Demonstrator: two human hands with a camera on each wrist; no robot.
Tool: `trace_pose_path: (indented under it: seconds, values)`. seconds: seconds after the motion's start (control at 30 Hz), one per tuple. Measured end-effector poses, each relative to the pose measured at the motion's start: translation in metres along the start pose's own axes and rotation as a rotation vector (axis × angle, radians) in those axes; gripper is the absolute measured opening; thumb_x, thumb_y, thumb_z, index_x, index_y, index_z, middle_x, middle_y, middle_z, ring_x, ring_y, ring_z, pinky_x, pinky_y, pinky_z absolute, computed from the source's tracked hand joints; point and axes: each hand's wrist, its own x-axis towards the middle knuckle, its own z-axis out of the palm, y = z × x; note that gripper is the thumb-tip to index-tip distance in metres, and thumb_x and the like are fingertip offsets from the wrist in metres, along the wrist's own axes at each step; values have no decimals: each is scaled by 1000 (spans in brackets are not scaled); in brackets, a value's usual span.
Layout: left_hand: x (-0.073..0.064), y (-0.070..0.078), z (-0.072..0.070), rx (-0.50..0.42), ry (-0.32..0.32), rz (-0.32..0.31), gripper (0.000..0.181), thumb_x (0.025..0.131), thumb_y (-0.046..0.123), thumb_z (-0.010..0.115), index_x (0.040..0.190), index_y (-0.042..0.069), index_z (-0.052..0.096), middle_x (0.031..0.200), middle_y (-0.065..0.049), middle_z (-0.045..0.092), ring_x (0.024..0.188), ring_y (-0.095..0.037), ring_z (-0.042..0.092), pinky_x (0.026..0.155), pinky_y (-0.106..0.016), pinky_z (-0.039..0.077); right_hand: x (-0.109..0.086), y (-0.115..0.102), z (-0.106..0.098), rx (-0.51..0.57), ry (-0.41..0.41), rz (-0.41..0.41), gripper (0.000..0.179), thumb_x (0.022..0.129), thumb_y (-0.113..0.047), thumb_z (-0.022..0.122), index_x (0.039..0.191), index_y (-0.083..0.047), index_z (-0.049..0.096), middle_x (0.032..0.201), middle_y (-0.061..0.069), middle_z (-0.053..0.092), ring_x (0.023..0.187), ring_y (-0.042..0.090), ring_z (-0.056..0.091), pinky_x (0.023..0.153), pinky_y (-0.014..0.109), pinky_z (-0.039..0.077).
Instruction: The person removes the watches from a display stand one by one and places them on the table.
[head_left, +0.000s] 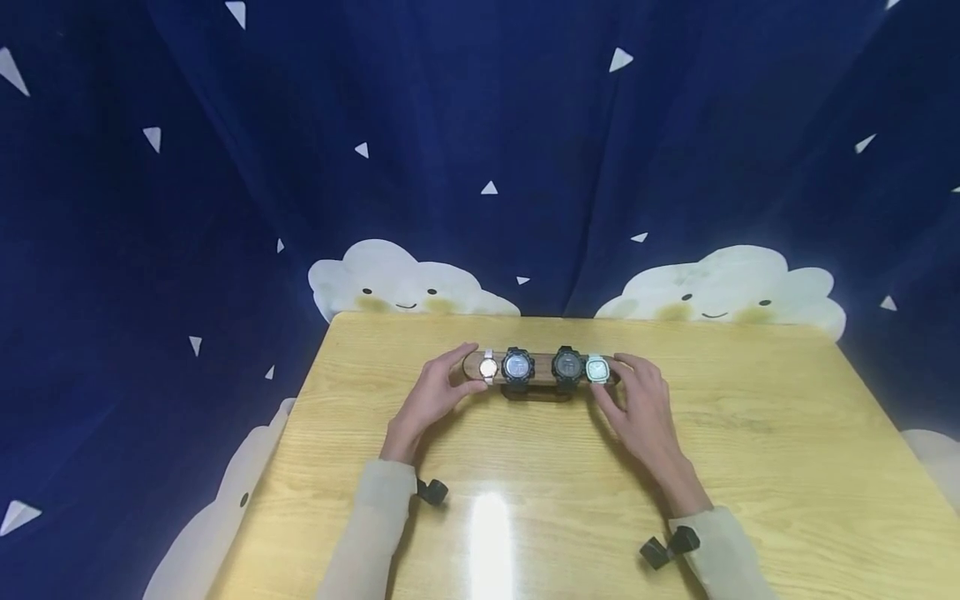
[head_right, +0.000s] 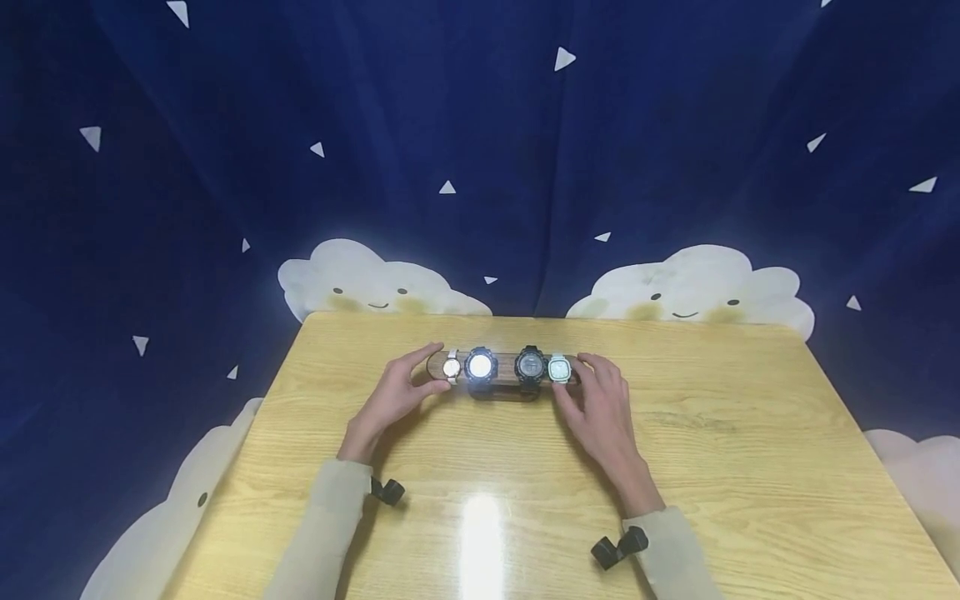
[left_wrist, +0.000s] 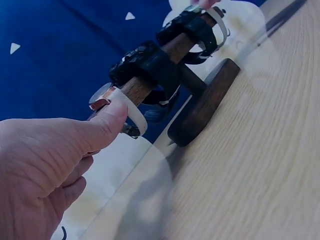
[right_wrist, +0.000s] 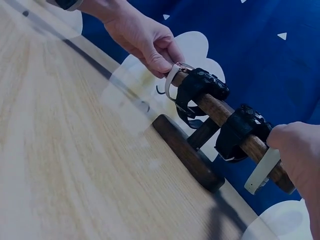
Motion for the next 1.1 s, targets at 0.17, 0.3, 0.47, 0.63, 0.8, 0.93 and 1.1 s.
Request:
trace_pose_path:
  seconds: [0.17,0.3,0.47,0.63,0.8,0.93,1.1]
  values:
    - [-1,-1,1,-16,8,-10,73,88,26,84,152,11,54,157,-10,51,149,-29,43,125,-43,33,4,1,1,-6,14,-18,47,86,-23,86,122,1,70,137,21,60,131,44,47,106,63,36]
    - [-3,-2,2,-20,-5,-7,73,89,23,83,154,13,52,158,-9,50,150,-28,42,125,-41,32,7,1,2,-1,8,-37,49,82,-23,88,122,0,70,137,21,60,130,44,47,105,62,36]
    - [-2,-4,2,-38,-18,17,75,91,21,82,157,14,48,160,-9,47,151,-29,40,126,-44,31,10,3,2,1,-3,-63,50,80,-21,89,121,0,70,136,21,61,128,45,48,101,60,37]
    - [1,-4,0,-34,-25,29,77,92,22,81,159,12,44,164,-7,42,153,-26,36,128,-42,27,12,6,-1,15,-5,-96,51,78,-16,91,121,1,70,134,22,62,126,45,49,100,59,37]
    - [2,-1,-1,-15,-35,19,76,92,24,81,158,11,45,164,-6,42,154,-22,35,128,-36,25,14,7,-3,24,-4,-135,52,76,-14,93,121,2,71,130,22,64,124,45,51,98,57,37]
    - [1,-1,1,-16,-29,13,74,91,24,81,157,11,47,163,-6,44,152,-23,38,127,-37,28,13,7,-3,17,-5,-140,51,77,-14,93,120,2,72,129,20,66,124,44,52,96,55,38]
    - [1,-2,3,-23,-15,20,73,91,24,80,156,10,49,162,-7,46,152,-25,39,127,-39,29,12,7,-3,5,-6,-142,48,78,-13,92,119,3,72,125,18,68,122,41,54,92,52,39]
